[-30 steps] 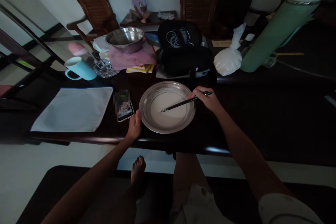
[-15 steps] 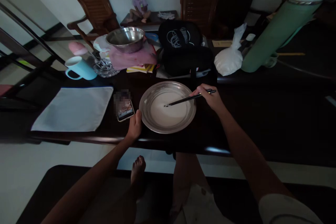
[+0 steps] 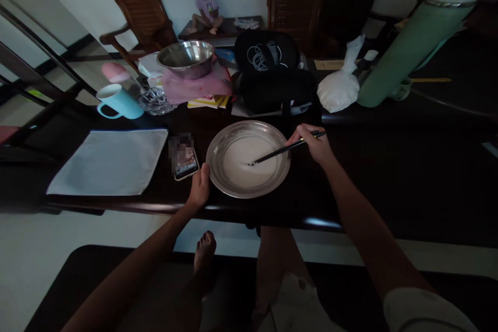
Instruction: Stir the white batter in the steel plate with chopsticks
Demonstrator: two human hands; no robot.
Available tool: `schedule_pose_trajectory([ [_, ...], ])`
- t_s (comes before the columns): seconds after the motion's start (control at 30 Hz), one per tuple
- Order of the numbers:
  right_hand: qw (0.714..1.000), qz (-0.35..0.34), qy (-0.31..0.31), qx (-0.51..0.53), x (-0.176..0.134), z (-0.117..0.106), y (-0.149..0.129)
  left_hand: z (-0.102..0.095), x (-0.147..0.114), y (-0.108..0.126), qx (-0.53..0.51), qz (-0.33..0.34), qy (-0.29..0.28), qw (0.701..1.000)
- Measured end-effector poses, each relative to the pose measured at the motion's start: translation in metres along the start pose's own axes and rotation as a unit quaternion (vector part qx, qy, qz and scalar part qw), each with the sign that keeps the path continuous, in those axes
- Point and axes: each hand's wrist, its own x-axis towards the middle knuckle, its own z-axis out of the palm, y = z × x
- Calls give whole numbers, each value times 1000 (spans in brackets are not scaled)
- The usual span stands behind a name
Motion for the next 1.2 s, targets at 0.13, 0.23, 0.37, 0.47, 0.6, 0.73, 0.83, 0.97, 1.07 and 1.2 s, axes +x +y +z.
schedule_pose_trajectory([
  [0.13, 999, -1, -47, -17, -1, 2, -1, 0, 0, 1, -14, -8, 1, 1000],
  [0.23, 999, -2, -34, -23, -1, 2, -1, 0, -1, 2, -13, -5, 4, 1000],
  [0.37, 1000, 0, -5, -8, 0, 0, -1, 0, -2, 3, -12, -5, -3, 1000],
  [0.47, 999, 7, -40, -12, -2, 2, 0, 1, -1, 1, -22, -8, -5, 1000],
  [0.6, 999, 0, -36, -15, -1, 2, 0, 1, -1, 0, -29, -9, -4, 1000],
  [0.73, 1000, -2, 10, -1, 0, -2, 0, 1, -2, 1, -22, -9, 0, 1000],
  [0.83, 1000, -1, -20, -4, -1, 0, -1, 0, -2, 3, -21, -9, 0, 1000],
  [0.97, 999, 6, -49, -22, -2, 3, -2, 1, -2, 5, -8, 7, 2, 1000],
  [1.07, 1000, 6, -9, -15, -1, 1, -1, 2, -2, 7, -7, 7, 7, 1000],
  [1.2, 1000, 6, -14, -6, -1, 1, 0, 1, -2, 9, -1, 9, 4, 1000],
])
